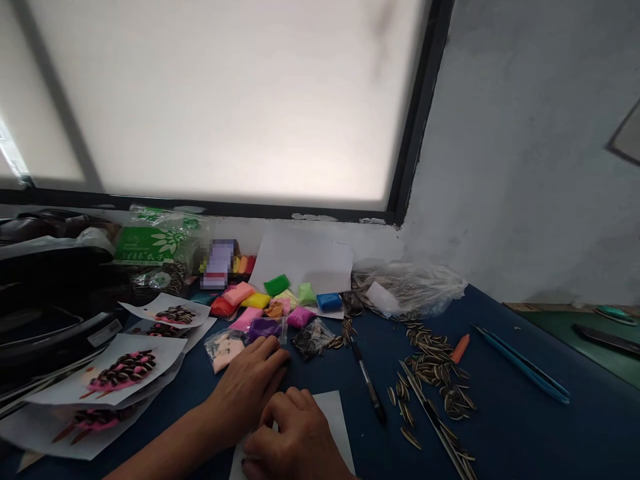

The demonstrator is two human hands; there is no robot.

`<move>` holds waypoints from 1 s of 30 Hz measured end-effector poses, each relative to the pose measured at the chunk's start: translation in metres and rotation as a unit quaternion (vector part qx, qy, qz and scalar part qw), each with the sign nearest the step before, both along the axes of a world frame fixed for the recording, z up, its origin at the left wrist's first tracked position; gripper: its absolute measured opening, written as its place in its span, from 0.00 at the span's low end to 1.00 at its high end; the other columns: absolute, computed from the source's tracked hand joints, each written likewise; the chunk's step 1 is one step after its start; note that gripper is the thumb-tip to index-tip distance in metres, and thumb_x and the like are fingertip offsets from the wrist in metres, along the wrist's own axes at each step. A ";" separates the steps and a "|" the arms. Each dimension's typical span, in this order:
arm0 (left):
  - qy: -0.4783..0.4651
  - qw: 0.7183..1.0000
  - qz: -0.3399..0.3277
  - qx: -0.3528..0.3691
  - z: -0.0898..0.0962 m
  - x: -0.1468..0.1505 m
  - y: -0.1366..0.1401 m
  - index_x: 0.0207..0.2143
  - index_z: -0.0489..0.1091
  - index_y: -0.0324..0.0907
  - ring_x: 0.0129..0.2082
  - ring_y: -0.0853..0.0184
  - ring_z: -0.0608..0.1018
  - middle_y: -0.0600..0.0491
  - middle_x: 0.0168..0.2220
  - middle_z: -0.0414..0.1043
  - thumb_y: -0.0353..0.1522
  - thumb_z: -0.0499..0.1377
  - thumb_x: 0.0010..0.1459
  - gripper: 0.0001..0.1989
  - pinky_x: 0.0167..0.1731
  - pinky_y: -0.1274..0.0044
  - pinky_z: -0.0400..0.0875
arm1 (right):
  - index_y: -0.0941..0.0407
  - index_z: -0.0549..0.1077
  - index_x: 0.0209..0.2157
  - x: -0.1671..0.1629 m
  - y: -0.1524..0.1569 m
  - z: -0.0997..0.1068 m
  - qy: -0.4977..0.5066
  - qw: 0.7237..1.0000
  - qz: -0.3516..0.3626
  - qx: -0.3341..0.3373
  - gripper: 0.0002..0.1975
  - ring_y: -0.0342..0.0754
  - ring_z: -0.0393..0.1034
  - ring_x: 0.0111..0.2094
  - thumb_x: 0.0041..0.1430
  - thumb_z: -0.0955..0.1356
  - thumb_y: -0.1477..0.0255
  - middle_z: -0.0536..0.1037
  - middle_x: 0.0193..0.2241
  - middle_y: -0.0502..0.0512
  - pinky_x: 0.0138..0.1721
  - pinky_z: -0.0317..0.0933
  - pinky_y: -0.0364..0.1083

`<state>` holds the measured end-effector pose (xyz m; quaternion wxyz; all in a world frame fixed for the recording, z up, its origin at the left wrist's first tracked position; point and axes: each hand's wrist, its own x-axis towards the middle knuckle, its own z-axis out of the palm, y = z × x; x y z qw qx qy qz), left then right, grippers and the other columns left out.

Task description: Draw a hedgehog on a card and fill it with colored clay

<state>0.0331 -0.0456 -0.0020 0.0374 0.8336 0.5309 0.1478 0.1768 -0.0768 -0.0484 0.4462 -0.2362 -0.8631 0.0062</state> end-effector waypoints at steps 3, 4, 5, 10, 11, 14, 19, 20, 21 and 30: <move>0.002 1.000 0.004 -0.004 0.000 0.000 0.000 0.41 0.74 0.39 0.41 0.57 0.71 0.47 0.42 0.71 0.21 0.51 0.65 0.12 0.40 0.66 0.68 | 0.53 0.70 0.27 0.001 0.001 -0.001 0.012 1.000 0.001 -0.009 0.07 0.43 0.55 0.24 0.59 0.65 0.76 0.68 0.26 0.48 0.27 0.45 0.44; 0.002 1.000 0.005 -0.004 0.000 0.000 0.000 0.41 0.74 0.39 0.41 0.57 0.71 0.47 0.42 0.71 0.22 0.51 0.65 0.13 0.40 0.66 0.68 | 0.53 0.70 0.28 0.001 0.001 -0.001 0.015 1.000 0.002 -0.010 0.06 0.44 0.55 0.24 0.58 0.66 0.76 0.68 0.26 0.48 0.27 0.45 0.44; 0.002 1.000 0.005 -0.004 0.000 0.000 0.000 0.41 0.74 0.39 0.41 0.57 0.71 0.47 0.42 0.71 0.22 0.51 0.66 0.13 0.40 0.66 0.68 | 0.53 0.70 0.29 0.001 0.001 -0.001 0.018 1.000 0.000 -0.013 0.05 0.44 0.56 0.24 0.58 0.66 0.76 0.68 0.26 0.49 0.27 0.46 0.44; -0.010 1.000 0.000 0.010 -0.004 -0.002 0.000 0.41 0.74 0.40 0.41 0.57 0.71 0.47 0.42 0.71 0.22 0.51 0.66 0.13 0.40 0.66 0.68 | 0.54 0.68 0.26 0.002 -0.001 -0.001 0.022 1.000 -0.008 -0.016 0.08 0.44 0.56 0.24 0.57 0.65 0.77 0.67 0.24 0.48 0.28 0.46 0.45; -0.011 1.000 0.001 0.011 -0.005 -0.002 0.000 0.41 0.74 0.40 0.41 0.57 0.71 0.47 0.42 0.71 0.22 0.51 0.66 0.12 0.40 0.65 0.68 | 0.54 0.68 0.25 0.002 -0.001 -0.001 0.019 1.000 -0.006 -0.015 0.08 0.44 0.56 0.24 0.57 0.65 0.77 0.67 0.23 0.48 0.28 0.46 0.45; -0.010 1.000 0.002 0.012 -0.006 -0.003 0.000 0.41 0.74 0.40 0.41 0.57 0.71 0.48 0.42 0.71 0.22 0.51 0.66 0.12 0.40 0.66 0.68 | 0.54 0.68 0.25 0.002 0.000 0.000 0.009 1.000 -0.007 -0.019 0.07 0.43 0.57 0.24 0.56 0.65 0.78 0.68 0.23 0.48 0.28 0.47 0.45; -0.008 1.000 0.004 0.014 -0.004 -0.002 -0.002 0.39 0.74 0.41 0.40 0.58 0.71 0.48 0.41 0.71 0.22 0.51 0.65 0.13 0.39 0.67 0.68 | 0.54 0.69 0.26 0.000 0.001 0.002 -0.062 0.998 -0.026 -0.018 0.06 0.43 0.59 0.25 0.51 0.70 0.78 0.69 0.24 0.47 0.28 0.48 0.44; -0.006 1.000 0.005 0.013 -0.003 -0.001 -0.002 0.39 0.74 0.41 0.40 0.58 0.71 0.48 0.41 0.71 0.22 0.51 0.65 0.13 0.39 0.67 0.68 | 0.54 0.69 0.25 0.000 0.001 0.002 -0.068 0.997 -0.031 -0.016 0.07 0.43 0.59 0.25 0.50 0.70 0.78 0.69 0.24 0.47 0.28 0.48 0.44; -0.003 1.000 0.005 0.011 -0.002 -0.001 -0.002 0.39 0.74 0.41 0.40 0.58 0.72 0.48 0.41 0.71 0.22 0.51 0.65 0.12 0.39 0.67 0.68 | 0.54 0.69 0.25 0.000 0.001 0.003 -0.070 0.997 -0.033 -0.017 0.07 0.43 0.60 0.25 0.49 0.71 0.78 0.69 0.24 0.47 0.28 0.48 0.44; 0.002 1.000 0.007 0.006 -0.002 -0.001 -0.001 0.40 0.74 0.40 0.41 0.57 0.72 0.48 0.42 0.72 0.22 0.52 0.65 0.12 0.39 0.67 0.68 | 0.54 0.70 0.26 0.001 0.002 0.012 -0.058 0.998 -0.008 -0.017 0.07 0.43 0.61 0.26 0.48 0.71 0.80 0.71 0.24 0.47 0.27 0.48 0.44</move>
